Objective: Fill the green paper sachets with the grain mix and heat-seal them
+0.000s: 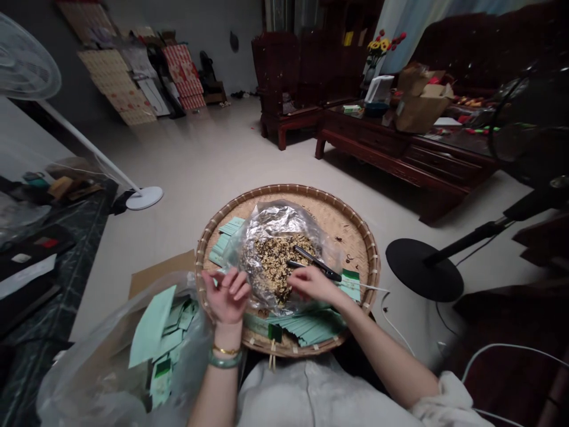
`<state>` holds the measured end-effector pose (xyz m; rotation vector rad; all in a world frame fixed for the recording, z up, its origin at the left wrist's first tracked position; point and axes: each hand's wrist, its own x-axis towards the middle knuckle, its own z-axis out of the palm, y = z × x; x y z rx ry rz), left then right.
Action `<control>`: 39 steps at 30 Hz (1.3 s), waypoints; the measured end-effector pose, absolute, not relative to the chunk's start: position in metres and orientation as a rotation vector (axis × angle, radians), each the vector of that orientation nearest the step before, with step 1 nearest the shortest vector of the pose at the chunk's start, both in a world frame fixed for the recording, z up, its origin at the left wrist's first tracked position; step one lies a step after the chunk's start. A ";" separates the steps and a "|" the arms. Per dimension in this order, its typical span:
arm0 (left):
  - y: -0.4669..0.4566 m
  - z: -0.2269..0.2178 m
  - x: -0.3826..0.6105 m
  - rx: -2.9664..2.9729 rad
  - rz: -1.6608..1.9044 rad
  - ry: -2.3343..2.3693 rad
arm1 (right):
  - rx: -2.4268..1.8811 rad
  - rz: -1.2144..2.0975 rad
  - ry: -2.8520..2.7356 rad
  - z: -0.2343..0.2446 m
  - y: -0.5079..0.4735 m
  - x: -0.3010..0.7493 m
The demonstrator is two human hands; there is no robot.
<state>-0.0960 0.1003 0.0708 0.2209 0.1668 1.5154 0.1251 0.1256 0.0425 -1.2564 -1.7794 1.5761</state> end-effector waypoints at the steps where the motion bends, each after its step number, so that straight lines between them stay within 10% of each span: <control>1: 0.100 0.070 -0.092 0.219 1.471 0.193 | -1.234 1.485 -1.983 0.040 0.118 0.117; 7: 0.101 0.070 -0.073 0.263 1.346 0.350 | -1.334 0.910 -2.744 0.024 0.079 0.071; 20: 0.107 0.049 -0.056 0.679 1.294 1.138 | -1.212 1.783 -1.269 0.018 0.115 0.122; 29: 0.101 0.049 -0.047 1.090 1.072 1.261 | -1.034 0.500 -2.112 0.064 0.116 0.125; 39: 0.096 0.050 -0.048 1.081 0.949 1.214 | -0.878 0.108 -2.113 0.044 0.119 0.120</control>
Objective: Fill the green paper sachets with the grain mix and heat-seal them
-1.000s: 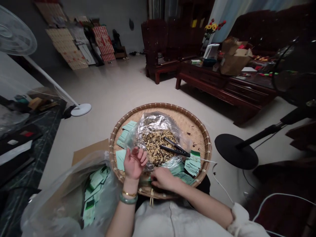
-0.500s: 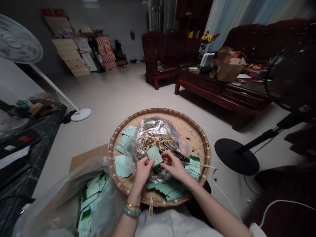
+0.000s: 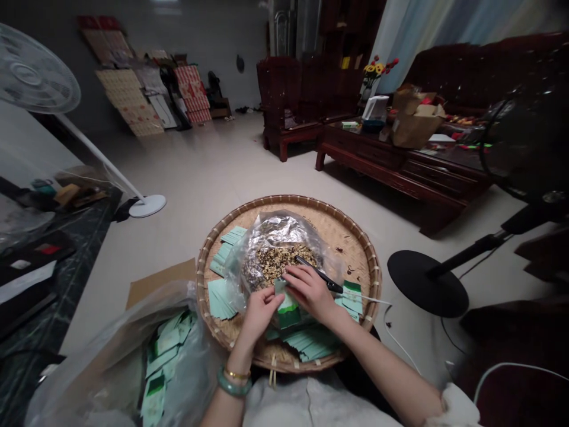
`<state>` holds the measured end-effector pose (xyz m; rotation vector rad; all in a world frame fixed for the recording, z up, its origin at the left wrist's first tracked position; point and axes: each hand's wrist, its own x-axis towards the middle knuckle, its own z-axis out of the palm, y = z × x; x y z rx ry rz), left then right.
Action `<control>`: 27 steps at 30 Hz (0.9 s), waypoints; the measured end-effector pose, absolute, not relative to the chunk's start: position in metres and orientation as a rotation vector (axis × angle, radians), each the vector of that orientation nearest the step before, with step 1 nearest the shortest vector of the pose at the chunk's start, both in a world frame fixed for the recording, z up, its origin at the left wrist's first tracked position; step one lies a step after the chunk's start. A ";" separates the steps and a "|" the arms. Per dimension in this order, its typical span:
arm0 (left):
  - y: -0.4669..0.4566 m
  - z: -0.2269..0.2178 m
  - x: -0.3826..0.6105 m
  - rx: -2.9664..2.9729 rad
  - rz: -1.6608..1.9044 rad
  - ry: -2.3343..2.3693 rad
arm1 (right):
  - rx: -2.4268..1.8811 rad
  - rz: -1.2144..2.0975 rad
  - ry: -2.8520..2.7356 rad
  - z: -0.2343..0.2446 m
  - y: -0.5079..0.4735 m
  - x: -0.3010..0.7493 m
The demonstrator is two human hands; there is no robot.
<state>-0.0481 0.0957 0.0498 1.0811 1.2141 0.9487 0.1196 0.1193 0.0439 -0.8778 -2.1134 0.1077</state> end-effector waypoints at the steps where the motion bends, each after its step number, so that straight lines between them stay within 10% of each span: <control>1: 0.096 0.050 -0.048 1.091 0.944 1.213 | -0.880 0.089 -2.094 0.043 0.118 0.120; 27: 0.082 0.017 -0.066 0.831 1.046 1.349 | -1.168 1.198 -1.778 0.045 0.112 0.128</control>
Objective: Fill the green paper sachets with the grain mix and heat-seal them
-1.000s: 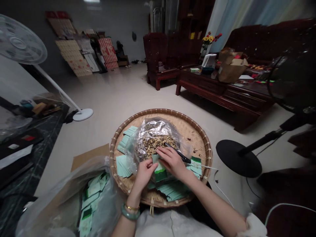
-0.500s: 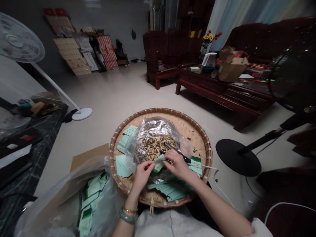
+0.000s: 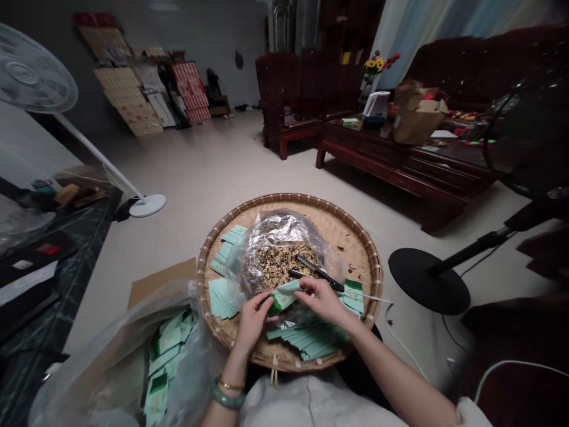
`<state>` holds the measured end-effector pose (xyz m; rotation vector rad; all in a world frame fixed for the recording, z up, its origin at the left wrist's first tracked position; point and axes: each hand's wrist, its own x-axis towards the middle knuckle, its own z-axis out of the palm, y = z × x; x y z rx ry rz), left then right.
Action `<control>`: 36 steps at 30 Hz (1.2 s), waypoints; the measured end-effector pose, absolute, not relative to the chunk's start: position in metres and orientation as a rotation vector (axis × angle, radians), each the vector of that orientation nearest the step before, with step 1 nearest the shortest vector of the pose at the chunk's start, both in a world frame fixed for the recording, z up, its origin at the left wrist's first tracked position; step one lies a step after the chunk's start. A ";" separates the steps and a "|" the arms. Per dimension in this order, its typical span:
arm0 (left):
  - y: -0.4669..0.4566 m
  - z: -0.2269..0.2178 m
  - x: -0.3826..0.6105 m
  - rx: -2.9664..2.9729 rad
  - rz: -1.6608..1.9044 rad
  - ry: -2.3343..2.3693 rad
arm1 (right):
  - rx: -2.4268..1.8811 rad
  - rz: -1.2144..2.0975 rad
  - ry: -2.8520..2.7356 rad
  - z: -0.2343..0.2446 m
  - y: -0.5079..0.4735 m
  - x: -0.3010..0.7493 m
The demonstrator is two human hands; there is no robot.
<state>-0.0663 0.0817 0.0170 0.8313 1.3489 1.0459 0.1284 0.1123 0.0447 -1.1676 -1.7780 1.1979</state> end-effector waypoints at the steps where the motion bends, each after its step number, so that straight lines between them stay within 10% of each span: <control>1: 0.081 0.017 -0.066 0.813 1.059 1.350 | -1.166 1.339 -1.753 0.045 0.112 0.129; 15: 0.078 0.022 -0.061 0.942 1.097 1.321 | -1.049 2.020 -1.162 0.049 0.107 0.119; 36: 0.074 0.026 -0.051 2.331 1.018 1.583 | -0.960 1.739 -1.602 0.043 0.115 0.111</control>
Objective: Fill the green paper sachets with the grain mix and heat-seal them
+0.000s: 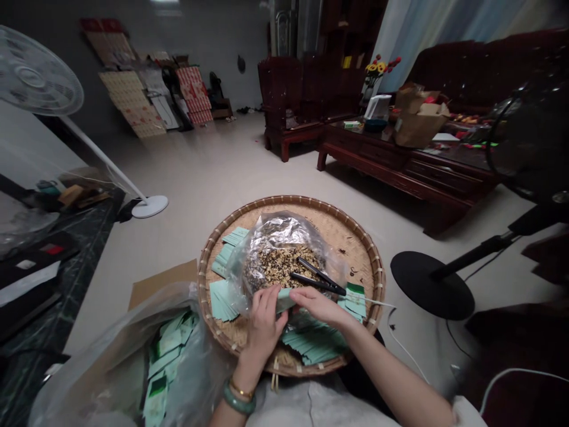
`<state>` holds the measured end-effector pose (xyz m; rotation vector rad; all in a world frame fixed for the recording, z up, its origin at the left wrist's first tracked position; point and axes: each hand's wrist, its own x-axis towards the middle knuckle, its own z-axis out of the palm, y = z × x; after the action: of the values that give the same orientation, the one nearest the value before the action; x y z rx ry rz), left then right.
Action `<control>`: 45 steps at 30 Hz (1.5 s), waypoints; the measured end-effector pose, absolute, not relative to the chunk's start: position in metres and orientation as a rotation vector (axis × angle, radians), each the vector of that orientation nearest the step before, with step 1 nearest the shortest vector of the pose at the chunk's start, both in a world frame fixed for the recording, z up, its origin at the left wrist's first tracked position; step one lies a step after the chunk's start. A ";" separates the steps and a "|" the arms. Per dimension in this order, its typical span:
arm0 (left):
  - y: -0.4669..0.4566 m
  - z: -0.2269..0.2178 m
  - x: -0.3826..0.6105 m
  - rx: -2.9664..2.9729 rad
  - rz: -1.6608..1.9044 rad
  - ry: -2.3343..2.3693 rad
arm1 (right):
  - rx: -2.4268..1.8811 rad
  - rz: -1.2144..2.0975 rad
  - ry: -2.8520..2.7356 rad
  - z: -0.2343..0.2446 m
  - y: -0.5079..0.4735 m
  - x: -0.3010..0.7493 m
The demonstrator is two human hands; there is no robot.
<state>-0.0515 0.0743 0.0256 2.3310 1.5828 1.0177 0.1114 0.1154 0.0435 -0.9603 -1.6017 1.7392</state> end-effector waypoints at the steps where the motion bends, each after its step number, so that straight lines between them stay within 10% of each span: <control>1: 0.074 0.024 -0.051 2.322 1.041 1.596 | -0.955 1.761 -1.567 0.045 0.115 0.112; 8: 0.078 0.020 -0.057 2.165 1.179 1.769 | -1.114 1.370 -1.411 0.049 0.136 0.119; 18: 0.076 0.022 -0.065 1.910 1.258 1.825 | -1.271 0.585 -2.570 0.049 0.201 0.070; 45: 0.094 0.030 -0.051 1.803 1.245 1.781 | -1.113 1.188 -2.030 0.080 0.218 0.111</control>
<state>-0.0513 0.0938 0.0302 1.8035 1.7814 1.2453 0.1107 0.2176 0.0802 -1.1134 -2.0303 1.1878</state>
